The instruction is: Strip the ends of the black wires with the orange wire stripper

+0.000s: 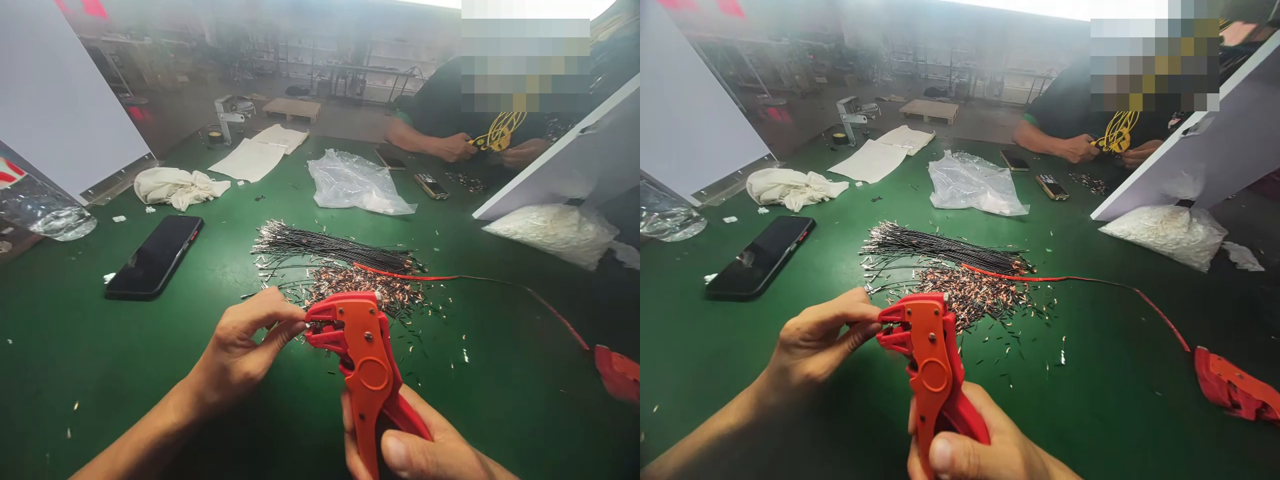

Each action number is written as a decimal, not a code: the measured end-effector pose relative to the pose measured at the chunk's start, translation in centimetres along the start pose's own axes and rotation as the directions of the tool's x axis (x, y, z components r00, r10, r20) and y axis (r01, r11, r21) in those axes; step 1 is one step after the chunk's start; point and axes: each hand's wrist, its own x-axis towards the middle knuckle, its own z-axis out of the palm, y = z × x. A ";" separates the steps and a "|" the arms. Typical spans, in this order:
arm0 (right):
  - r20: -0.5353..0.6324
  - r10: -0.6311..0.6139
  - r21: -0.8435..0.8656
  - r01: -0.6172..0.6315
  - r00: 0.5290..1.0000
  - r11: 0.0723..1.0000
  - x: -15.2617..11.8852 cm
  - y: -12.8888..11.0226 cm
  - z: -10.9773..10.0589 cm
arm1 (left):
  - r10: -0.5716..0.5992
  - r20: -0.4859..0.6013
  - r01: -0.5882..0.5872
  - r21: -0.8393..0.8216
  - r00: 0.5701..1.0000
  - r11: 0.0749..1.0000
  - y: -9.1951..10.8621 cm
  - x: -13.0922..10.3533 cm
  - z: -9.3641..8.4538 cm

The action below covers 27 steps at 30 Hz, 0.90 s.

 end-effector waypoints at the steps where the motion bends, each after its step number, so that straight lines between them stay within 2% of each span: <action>1: 0.006 -0.005 0.006 0.005 1.000 1.000 0.0 0.0 0.0 | -0.013 0.009 0.013 0.008 1.000 1.000 0.1 0.1 0.0; 8: 0.001 0.008 0.020 -0.008 1.000 1.000 0.0 0.0 -0.1 | -0.033 0.018 0.033 0.011 0.999 0.999 0.6 0.2 -0.2; 14: -0.017 0.096 -0.016 -0.097 0.995 0.995 -0.2 -0.7 0.3 | -0.139 0.095 0.147 -0.083 0.986 0.986 0.9 0.2 -0.8; 20: -0.145 0.104 0.003 -0.105 0.984 0.994 -0.4 -0.8 1.0 | -0.218 0.144 0.237 -0.131 0.965 0.963 1.2 0.3 -1.2; 24: -0.036 0.135 -0.052 -0.136 0.990 0.989 -0.2 -0.8 0.7 | -0.222 0.147 0.240 -0.124 0.964 0.963 1.2 0.3 -1.1; 27: -0.050 0.158 -0.093 -0.162 0.986 0.982 -0.1 -0.7 0.4 | -0.182 0.143 0.196 -0.093 0.973 0.976 1.3 0.4 -1.0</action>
